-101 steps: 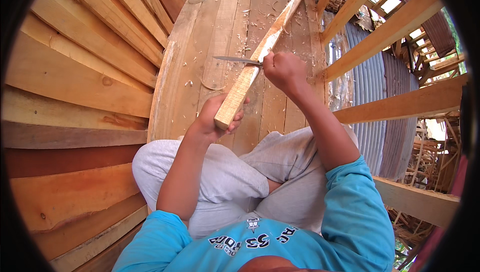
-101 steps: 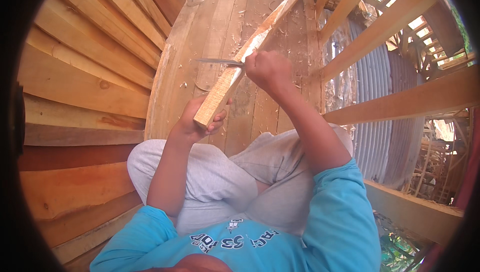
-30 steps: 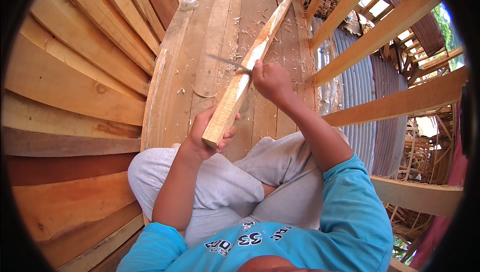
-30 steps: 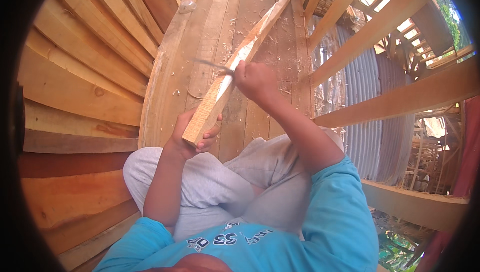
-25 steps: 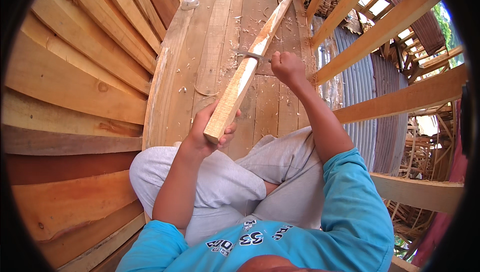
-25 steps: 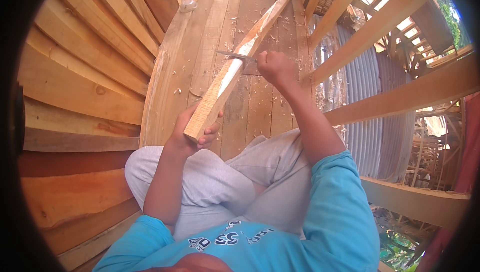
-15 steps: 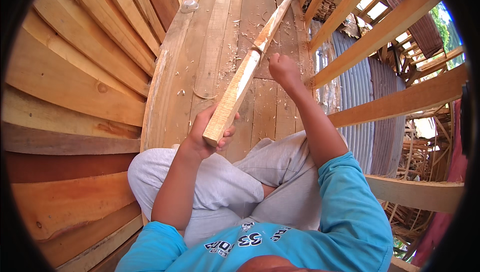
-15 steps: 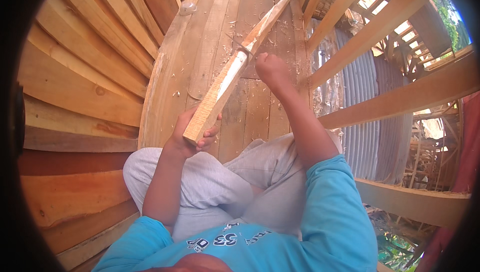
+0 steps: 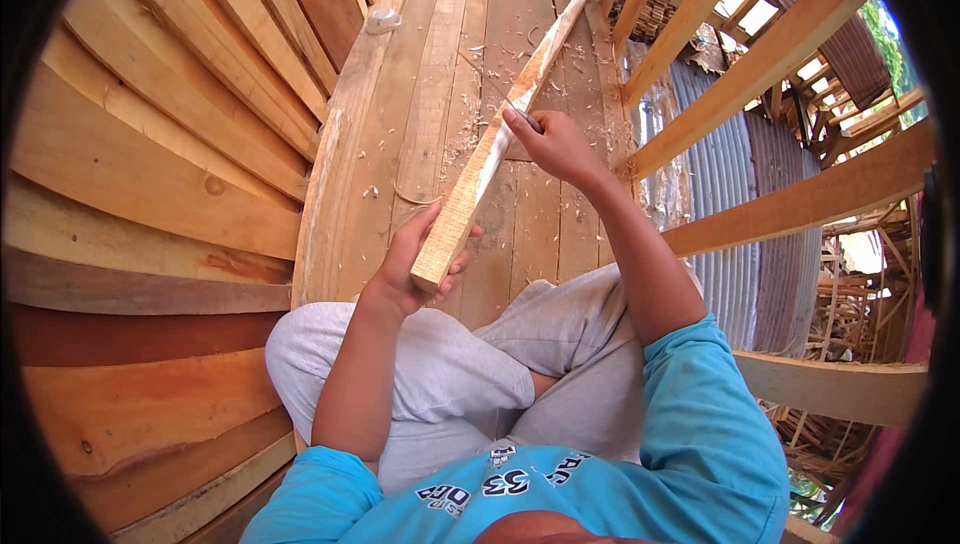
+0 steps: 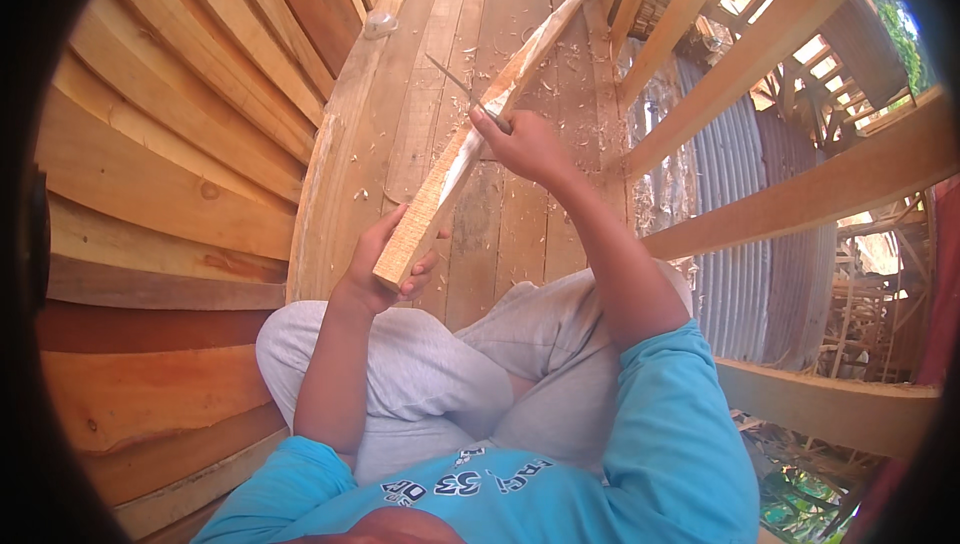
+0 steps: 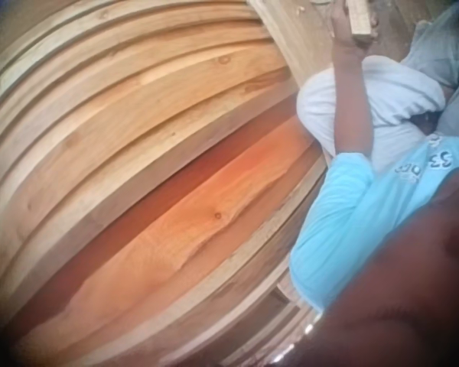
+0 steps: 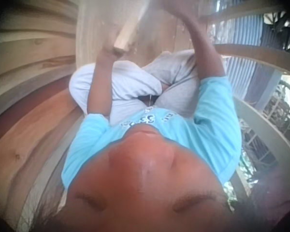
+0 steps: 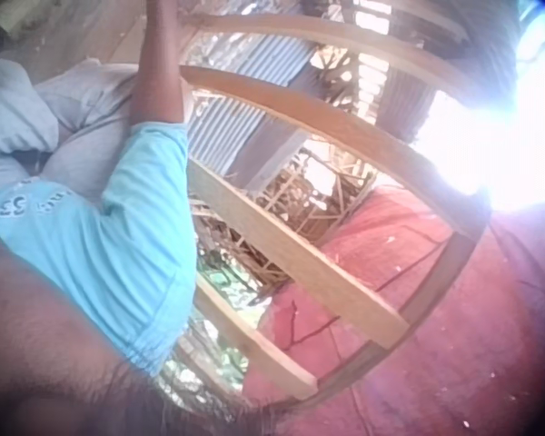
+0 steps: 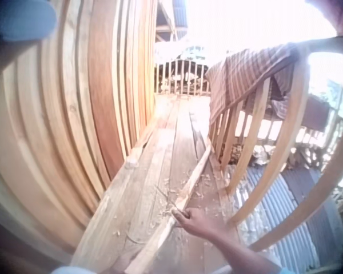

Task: The person sits cross-legged and uses a knife to shave thin strips from a rectangular wooden plank, rotating the plank to work different sides. Wood shavings accumulate on the floor as the plank is gradually thinned.

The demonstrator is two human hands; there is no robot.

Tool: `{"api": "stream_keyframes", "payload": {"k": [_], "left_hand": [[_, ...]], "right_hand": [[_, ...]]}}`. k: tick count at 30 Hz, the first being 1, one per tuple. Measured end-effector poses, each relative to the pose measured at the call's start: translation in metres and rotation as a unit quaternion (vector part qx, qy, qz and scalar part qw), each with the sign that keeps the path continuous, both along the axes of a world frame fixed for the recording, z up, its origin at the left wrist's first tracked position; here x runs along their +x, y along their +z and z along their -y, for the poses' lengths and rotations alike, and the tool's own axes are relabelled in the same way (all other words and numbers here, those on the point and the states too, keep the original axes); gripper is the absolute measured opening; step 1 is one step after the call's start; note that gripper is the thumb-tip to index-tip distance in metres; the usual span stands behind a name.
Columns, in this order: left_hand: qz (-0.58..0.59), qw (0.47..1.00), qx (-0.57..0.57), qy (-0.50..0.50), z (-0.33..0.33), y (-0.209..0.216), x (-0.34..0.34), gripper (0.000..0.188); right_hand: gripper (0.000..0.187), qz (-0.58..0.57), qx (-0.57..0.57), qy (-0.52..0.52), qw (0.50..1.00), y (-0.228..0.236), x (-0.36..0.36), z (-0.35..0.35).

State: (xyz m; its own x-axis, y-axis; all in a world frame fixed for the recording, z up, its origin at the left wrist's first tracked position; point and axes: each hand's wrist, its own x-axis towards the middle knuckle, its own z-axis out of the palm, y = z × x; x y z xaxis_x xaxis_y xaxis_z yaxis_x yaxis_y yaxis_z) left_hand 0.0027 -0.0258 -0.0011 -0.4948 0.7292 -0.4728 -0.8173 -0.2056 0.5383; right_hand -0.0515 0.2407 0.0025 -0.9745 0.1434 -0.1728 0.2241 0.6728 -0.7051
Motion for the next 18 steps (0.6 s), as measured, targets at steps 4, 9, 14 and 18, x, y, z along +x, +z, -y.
{"api": "stream_keyframes", "payload": {"k": [4,9,14,18], "left_hand": [[-0.013,0.999,0.049,-0.02,-0.004,-0.012,-0.004,0.052],[0.005,0.999,-0.019,0.026,-0.019,0.003,-0.008,0.051],[0.023,0.999,-0.018,-0.046,-0.021,-0.02,-0.023,0.054],[0.056,0.995,0.031,-0.072,-0.015,-0.038,-0.026,0.051]], "right_hand": [[0.038,-0.098,-0.016,0.006,0.995,-0.01,0.001,-0.027],[0.029,-0.156,-0.068,0.069,0.983,-0.012,0.012,-0.037],[0.029,-0.085,-0.037,0.19,0.977,-0.006,0.035,-0.031],[0.044,-0.098,0.088,0.158,0.979,0.005,0.047,0.001]]}}
